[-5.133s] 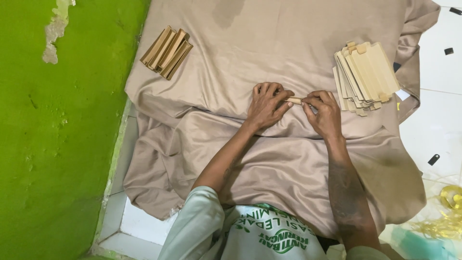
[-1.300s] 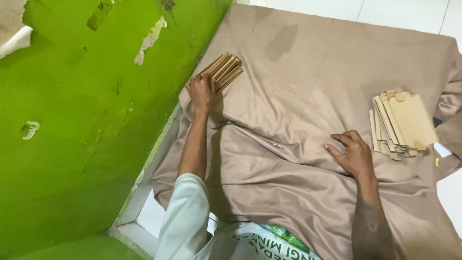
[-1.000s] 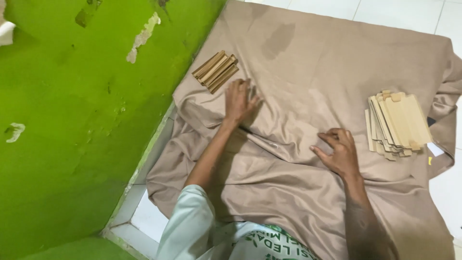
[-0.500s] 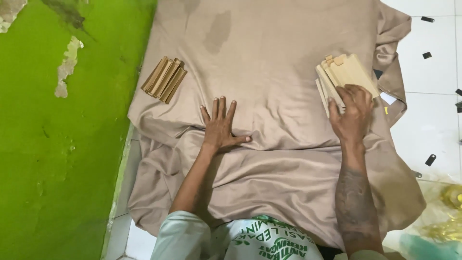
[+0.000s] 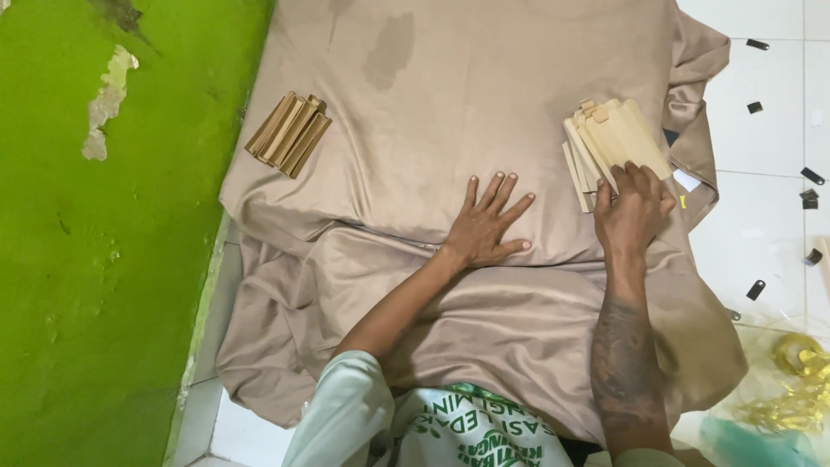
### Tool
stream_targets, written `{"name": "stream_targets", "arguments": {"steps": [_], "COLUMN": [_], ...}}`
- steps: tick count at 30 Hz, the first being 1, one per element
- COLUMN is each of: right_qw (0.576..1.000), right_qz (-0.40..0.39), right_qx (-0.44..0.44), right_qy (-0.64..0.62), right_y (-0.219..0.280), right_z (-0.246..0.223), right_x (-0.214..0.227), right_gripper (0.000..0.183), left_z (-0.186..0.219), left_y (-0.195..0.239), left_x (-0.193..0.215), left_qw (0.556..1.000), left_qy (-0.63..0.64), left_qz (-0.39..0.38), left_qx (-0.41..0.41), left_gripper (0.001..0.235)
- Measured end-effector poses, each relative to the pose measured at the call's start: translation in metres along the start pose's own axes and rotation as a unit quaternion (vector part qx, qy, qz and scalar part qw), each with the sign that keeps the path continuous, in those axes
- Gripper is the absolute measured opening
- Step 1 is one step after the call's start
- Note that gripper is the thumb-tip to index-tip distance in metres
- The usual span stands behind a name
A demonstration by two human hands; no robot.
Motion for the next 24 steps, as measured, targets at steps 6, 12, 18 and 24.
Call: {"name": "stream_targets", "arguments": {"steps": [6,12,18,24], "right_qw": [1.0,0.994,0.956,0.927], "right_qz": [0.027,0.109,0.152,-0.096], "right_qx": [0.0,-0.015,0.203,0.253], "right_qy": [-0.007,-0.027,-0.149,-0.26], "right_y": [0.003,-0.005,0.004,0.006], "right_z": [0.012,-0.007,-0.073,-0.143], "right_x": [-0.011,0.043,0.043,-0.005], "right_gripper": [0.006,0.009,0.01,0.013], "left_z": [0.024,-0.027,-0.079,-0.066], "left_y": [0.028,0.029,0.046,0.046], "left_x": [-0.003,0.049,0.091,0.051], "left_qw": [0.995,0.968,0.919,0.957], "left_qy": [0.038,0.181,0.135,0.05], "left_qz": [0.003,0.164,0.368,0.264], "left_qx": [-0.091,-0.059,-0.047,-0.108], "left_gripper": [0.1,0.068,0.061,0.056]}}
Point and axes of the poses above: each hand's wrist, its own y-axis away from the middle knuckle, its own x-axis out of the back of the hand, z = x × y, the point moved 9 cm from there along -y, towards the middle knuckle, and after that the axes turned 6 degrees about -z, right-handed, at the moved point
